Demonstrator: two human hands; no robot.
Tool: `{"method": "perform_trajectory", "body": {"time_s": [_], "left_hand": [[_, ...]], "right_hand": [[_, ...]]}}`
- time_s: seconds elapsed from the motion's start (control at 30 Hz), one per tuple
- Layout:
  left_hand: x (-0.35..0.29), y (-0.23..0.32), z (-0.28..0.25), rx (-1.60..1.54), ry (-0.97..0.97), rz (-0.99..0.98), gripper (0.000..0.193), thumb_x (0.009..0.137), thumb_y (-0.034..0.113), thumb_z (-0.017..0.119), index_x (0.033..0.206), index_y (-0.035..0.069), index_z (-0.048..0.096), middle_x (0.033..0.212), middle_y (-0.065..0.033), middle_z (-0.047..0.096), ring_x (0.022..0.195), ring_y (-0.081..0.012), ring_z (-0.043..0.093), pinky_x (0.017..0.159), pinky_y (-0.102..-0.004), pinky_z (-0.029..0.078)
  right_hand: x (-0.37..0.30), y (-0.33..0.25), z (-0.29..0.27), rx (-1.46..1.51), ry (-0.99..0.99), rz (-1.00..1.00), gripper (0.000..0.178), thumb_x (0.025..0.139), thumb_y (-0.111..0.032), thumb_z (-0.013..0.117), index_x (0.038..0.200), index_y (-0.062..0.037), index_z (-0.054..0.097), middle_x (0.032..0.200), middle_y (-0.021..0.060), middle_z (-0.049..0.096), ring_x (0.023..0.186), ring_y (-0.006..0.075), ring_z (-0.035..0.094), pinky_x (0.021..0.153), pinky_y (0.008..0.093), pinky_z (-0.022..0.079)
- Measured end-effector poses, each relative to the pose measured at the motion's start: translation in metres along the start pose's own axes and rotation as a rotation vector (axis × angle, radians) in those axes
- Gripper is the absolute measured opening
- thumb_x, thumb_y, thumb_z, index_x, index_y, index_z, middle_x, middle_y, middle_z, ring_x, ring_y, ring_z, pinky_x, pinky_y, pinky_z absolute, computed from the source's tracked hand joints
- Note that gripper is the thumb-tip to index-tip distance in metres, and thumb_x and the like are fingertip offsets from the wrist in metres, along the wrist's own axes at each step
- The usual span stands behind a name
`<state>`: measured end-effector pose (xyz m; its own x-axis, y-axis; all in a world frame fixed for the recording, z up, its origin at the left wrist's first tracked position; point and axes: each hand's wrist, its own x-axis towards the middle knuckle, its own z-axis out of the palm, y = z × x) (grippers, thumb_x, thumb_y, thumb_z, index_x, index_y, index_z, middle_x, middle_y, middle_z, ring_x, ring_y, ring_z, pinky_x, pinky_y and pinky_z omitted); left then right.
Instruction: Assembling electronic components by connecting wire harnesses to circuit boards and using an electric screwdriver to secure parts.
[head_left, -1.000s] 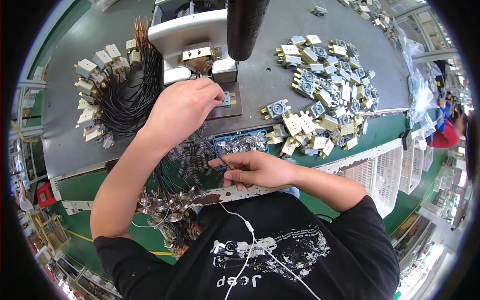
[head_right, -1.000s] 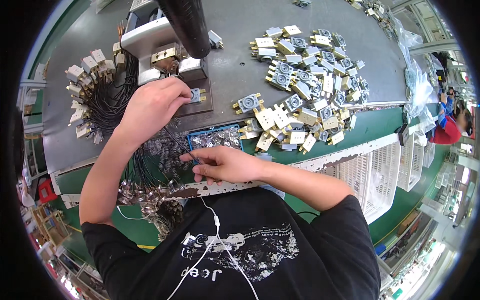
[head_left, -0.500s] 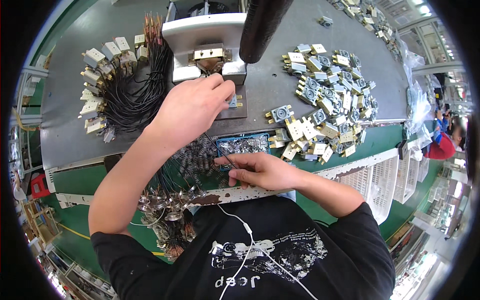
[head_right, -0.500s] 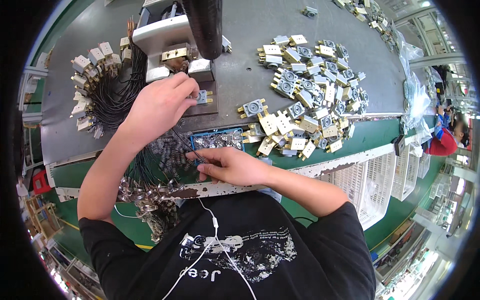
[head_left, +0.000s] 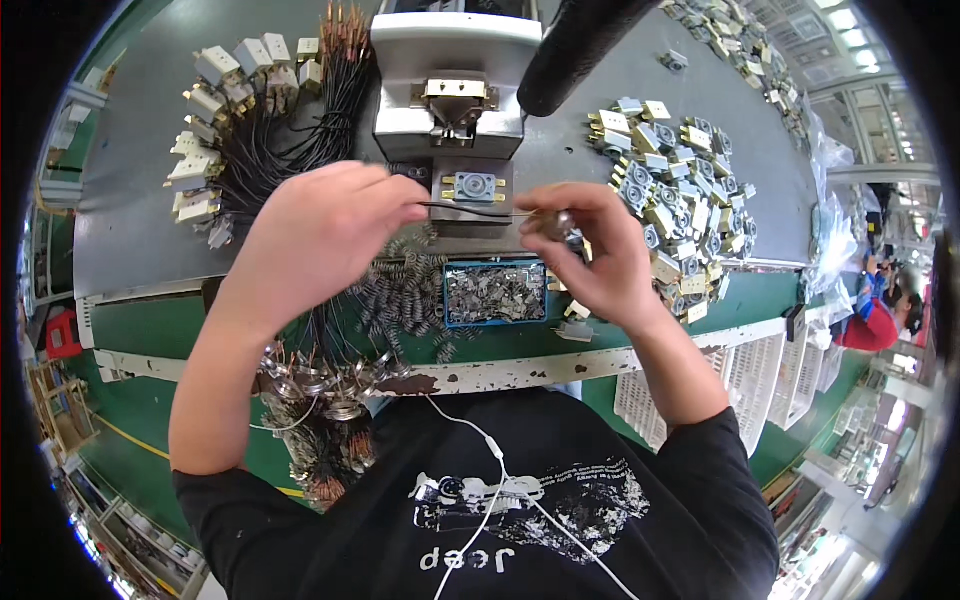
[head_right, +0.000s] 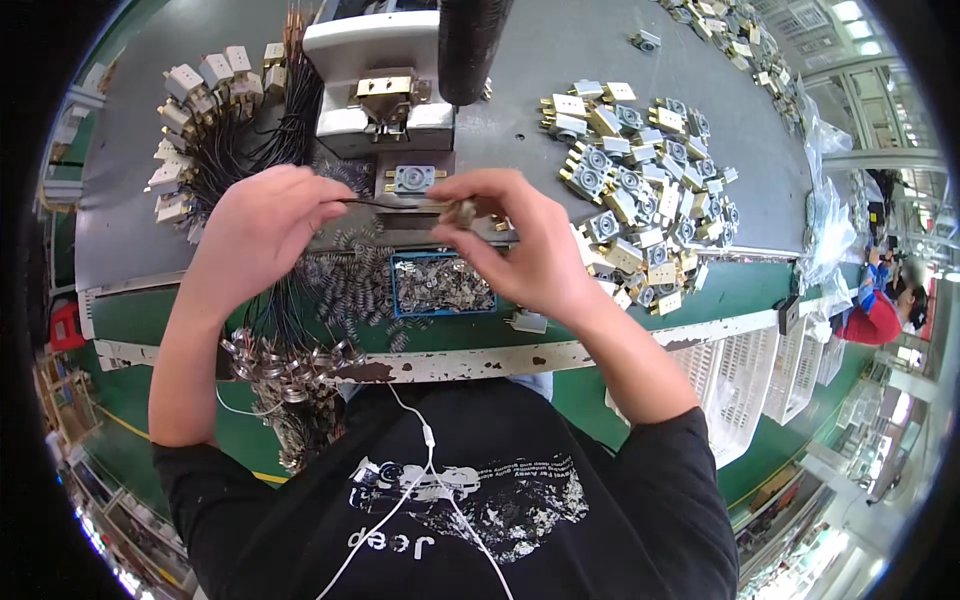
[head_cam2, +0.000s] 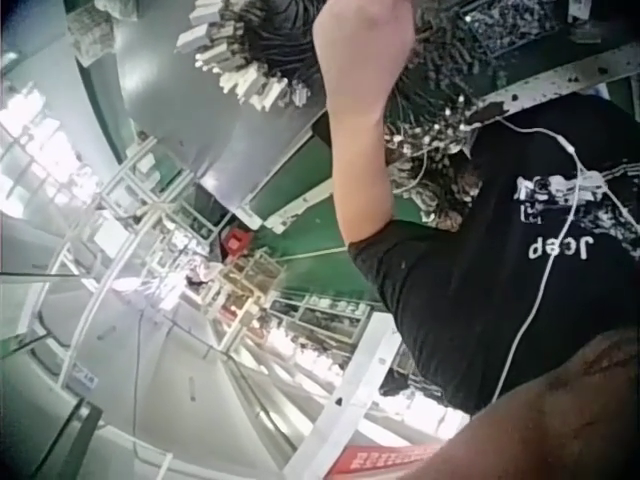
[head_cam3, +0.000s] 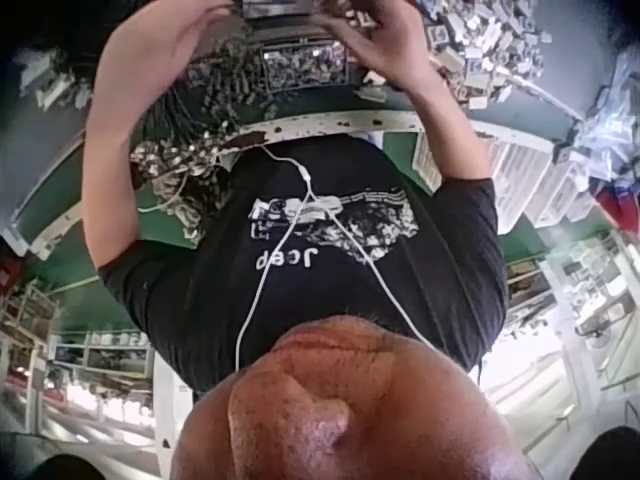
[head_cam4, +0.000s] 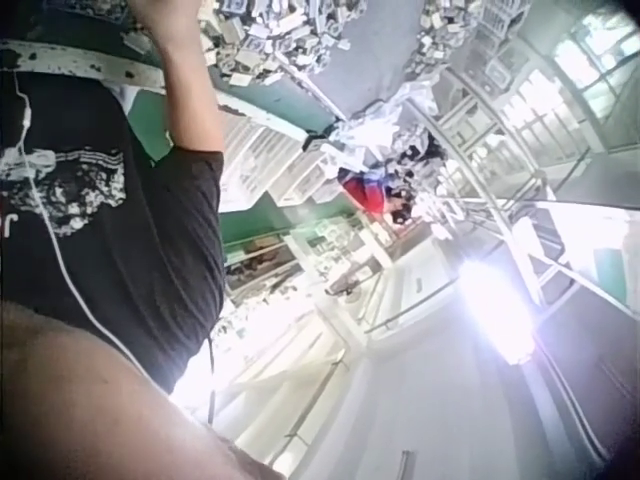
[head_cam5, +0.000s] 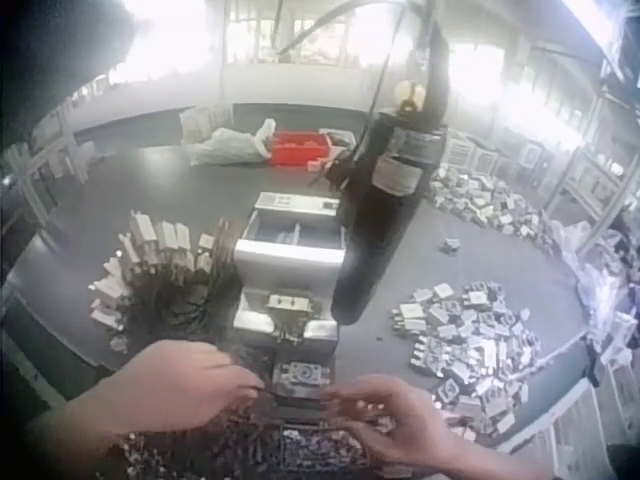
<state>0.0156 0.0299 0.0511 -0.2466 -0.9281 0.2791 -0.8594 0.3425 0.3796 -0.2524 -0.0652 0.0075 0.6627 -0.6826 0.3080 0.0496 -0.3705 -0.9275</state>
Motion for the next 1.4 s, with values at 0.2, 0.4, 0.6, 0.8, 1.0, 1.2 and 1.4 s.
{"method": "perform_trajectory", "body": {"time_s": [0.2,0.4,0.6,0.8,1.0,1.2,1.4], "left_hand": [[0.007,0.013,0.004,-0.037,0.062,0.131,0.020,0.084,0.016,0.078,0.104,0.013,0.075,0.073,-0.0057,0.059,0.069,-0.0260,0.060,0.061,-0.0389,0.048],[0.008,0.007,-0.008,-0.039,-0.017,0.121,0.017,0.085,0.014,0.077,0.101,0.009,0.073,0.072,-0.0073,0.059,0.068,-0.0276,0.060,0.061,-0.0399,0.048],[0.007,0.009,-0.010,-0.079,-0.015,0.081,0.010,0.088,0.014,0.071,0.096,0.008,0.070,0.078,-0.0073,0.065,0.078,-0.0299,0.067,0.069,-0.0428,0.053],[0.005,0.016,-0.007,-0.153,-0.046,0.019,0.017,0.089,0.017,0.076,0.102,0.006,0.075,0.079,-0.0098,0.067,0.072,-0.0291,0.065,0.065,-0.0390,0.051],[0.004,0.014,0.019,-0.513,-0.050,-0.100,0.017,0.093,0.021,0.072,0.094,0.004,0.070,0.088,-0.0105,0.064,0.080,-0.0311,0.065,0.072,-0.0417,0.052],[-0.003,0.013,0.012,-0.070,-0.027,0.039,0.015,0.085,0.013,0.076,0.092,0.007,0.064,0.087,-0.0073,0.059,0.079,-0.0295,0.062,0.068,-0.0396,0.050],[-0.004,0.016,0.019,-0.102,0.085,0.022,0.017,0.081,0.014,0.077,0.089,0.008,0.064,0.082,-0.0070,0.055,0.076,-0.0282,0.062,0.065,-0.0394,0.049]], "right_hand": [[0.003,-0.016,-0.002,-0.229,-0.161,0.028,0.039,0.098,0.006,0.063,0.135,0.0023,0.053,0.124,0.0184,0.068,0.112,0.0213,0.069,0.097,0.0327,0.056],[0.007,-0.006,0.009,0.401,-0.193,0.445,0.036,0.109,-0.011,0.052,0.141,0.0045,0.048,0.131,0.0206,0.065,0.121,0.0261,0.067,0.107,0.0397,0.052],[0.011,-0.002,0.015,0.659,-0.267,0.546,0.043,0.112,-0.020,0.046,0.147,0.0041,0.044,0.140,0.0224,0.061,0.132,0.0316,0.060,0.110,0.0435,0.050],[0.008,-0.003,0.025,0.430,-0.097,0.425,0.039,0.111,-0.015,0.047,0.146,0.0030,0.045,0.136,0.0213,0.063,0.127,0.0295,0.063,0.108,0.0415,0.051],[0.000,-0.020,0.038,0.554,0.114,0.193,0.026,0.109,-0.011,0.051,0.131,0.0037,0.054,0.121,0.0193,0.069,0.110,0.0253,0.069,0.098,0.0374,0.054],[0.044,-0.026,0.004,0.075,-0.567,0.531,0.023,0.107,-0.014,0.056,0.123,0.0002,0.065,0.099,0.0024,0.070,0.094,0.0086,0.065,0.082,0.0255,0.053],[0.020,-0.031,0.007,0.183,-0.318,0.515,0.033,0.100,-0.004,0.068,0.132,0.0000,0.064,0.108,0.0056,0.072,0.097,0.0105,0.066,0.086,0.0267,0.054]]}}
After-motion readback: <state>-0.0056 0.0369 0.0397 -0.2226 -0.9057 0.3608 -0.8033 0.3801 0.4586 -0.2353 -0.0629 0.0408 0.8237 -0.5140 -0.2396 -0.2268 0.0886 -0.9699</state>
